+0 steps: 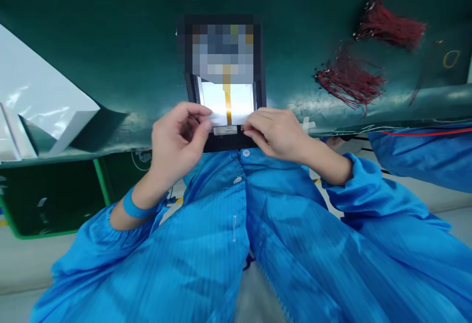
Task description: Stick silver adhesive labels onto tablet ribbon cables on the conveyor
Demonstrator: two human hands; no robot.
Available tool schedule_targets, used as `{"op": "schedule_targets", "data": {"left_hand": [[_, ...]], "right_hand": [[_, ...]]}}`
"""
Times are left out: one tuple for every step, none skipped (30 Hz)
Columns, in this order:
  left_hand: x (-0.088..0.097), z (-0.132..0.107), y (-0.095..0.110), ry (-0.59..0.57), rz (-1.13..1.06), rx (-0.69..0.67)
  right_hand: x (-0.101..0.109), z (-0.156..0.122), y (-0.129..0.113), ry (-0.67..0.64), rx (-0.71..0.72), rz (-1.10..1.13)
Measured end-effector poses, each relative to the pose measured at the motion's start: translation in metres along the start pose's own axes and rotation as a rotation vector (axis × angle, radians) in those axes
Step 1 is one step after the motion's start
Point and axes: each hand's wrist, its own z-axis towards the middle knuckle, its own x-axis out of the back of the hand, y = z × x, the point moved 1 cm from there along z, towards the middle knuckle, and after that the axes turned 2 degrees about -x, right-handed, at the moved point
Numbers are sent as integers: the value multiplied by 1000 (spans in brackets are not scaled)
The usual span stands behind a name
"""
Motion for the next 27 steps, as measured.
{"op": "schedule_targets", "data": {"left_hand": [[5,-3,-5,59,40,-22],[10,-6,-10,107,75,-48],[14,-8,-14,139,112,-77],[17,-10,-19,171,152,-120],[19,-12,-23,197,194,-171],[19,-15,-26,216,233,-225],[18,-18,-28,228,268,-275],[15,-20,-30,225,301,-318],[12,-23,-32,211,331,-366],[8,-26,-32,191,359,-421],[4,-28,-32,161,388,-471],[0,-30,-31,137,414,-517],[-3,-32,-29,115,434,-549],[-7,-32,-27,101,445,-565],[-9,-32,-25,95,450,-563],[-11,-31,-23,92,450,-552],[-13,-30,-22,93,447,-543],[-14,-29,-20,102,441,-542],[-16,-27,-19,106,435,-539],[-17,-26,-19,105,432,-535],[-18,-25,-19,99,429,-529],[-19,-24,-20,92,428,-521],[-20,-24,-20,86,429,-516],[-21,-23,-21,87,430,-519],[-21,-23,-22,98,425,-536],[-22,-22,-23,108,420,-555],[-23,-22,-24,122,412,-576]], "right_hand": [[-1,-1,2,-29,15,1],[-3,-2,4,-51,30,0],[-4,-2,5,-68,47,-2],[-5,-2,6,-79,67,-5],[-7,-2,6,-85,87,-8],[-7,-2,7,-87,105,-12],[-8,-1,7,-84,122,-16],[-9,0,8,-78,138,-21],[-9,0,9,-70,154,-26],[-9,1,10,-61,171,-27],[-9,1,11,-56,185,-23],[-9,2,12,-51,197,-16],[-8,2,13,-49,206,-10],[-8,2,14,-50,211,-9],[-7,3,15,-51,213,-15],[-7,3,15,-51,217,-27],[-6,3,15,-51,221,-43],[-6,3,16,-48,226,-59],[-6,4,16,-41,232,-69],[-7,4,16,-30,240,-73],[-7,4,16,-16,249,-73],[-8,4,16,0,258,-73],[-9,5,16,13,266,-74],[-10,5,16,24,273,-77],[-11,5,16,29,278,-83],[-11,5,16,27,280,-94],[-11,6,16,18,279,-106]]}}
